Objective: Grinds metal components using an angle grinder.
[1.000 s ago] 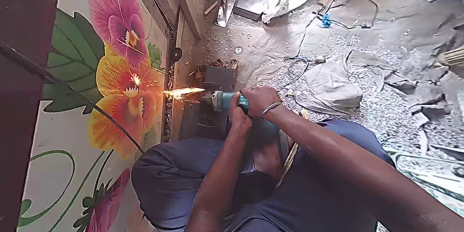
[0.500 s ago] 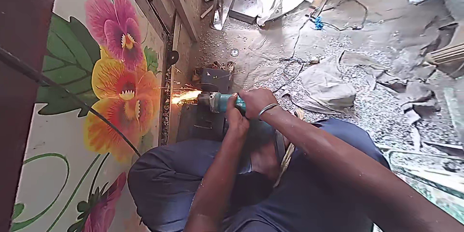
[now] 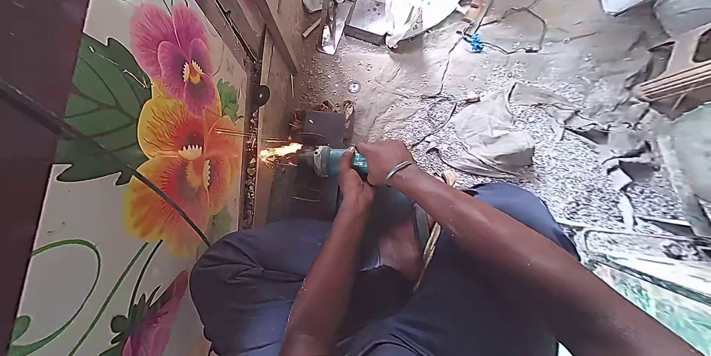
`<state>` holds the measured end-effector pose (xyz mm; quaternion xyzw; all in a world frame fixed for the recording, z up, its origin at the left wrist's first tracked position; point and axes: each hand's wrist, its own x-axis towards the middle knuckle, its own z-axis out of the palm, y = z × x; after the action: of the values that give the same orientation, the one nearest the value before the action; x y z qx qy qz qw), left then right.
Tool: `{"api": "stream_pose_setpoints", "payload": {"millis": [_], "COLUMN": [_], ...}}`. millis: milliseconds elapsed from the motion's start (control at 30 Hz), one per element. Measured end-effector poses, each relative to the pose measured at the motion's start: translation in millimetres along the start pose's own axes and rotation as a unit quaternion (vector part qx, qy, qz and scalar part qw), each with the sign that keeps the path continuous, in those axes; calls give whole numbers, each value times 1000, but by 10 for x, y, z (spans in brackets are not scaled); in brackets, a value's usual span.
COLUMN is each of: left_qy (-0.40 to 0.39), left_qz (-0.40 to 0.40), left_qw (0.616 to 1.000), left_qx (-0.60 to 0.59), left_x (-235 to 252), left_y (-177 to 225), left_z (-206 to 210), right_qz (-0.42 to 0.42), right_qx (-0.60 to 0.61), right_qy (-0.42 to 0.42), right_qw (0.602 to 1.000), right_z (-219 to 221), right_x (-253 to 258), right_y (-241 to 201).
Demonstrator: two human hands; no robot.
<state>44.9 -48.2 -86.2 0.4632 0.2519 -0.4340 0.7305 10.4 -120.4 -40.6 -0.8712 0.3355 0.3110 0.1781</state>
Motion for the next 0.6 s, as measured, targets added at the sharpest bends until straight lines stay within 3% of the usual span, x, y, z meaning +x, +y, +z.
{"api": "stream_pose_setpoints", "payload": {"millis": [600], "left_qy": [10], "left_qz": [11], "left_qw": [1000], "left_qx": [-13], "left_x": [25], "left_y": [-23], "left_z": [0], "right_qz": [0], "right_qx": [0], "right_qy": [8], "right_qw": [1000], "right_z": [19], "right_x": [23], "right_y": [-4]}}
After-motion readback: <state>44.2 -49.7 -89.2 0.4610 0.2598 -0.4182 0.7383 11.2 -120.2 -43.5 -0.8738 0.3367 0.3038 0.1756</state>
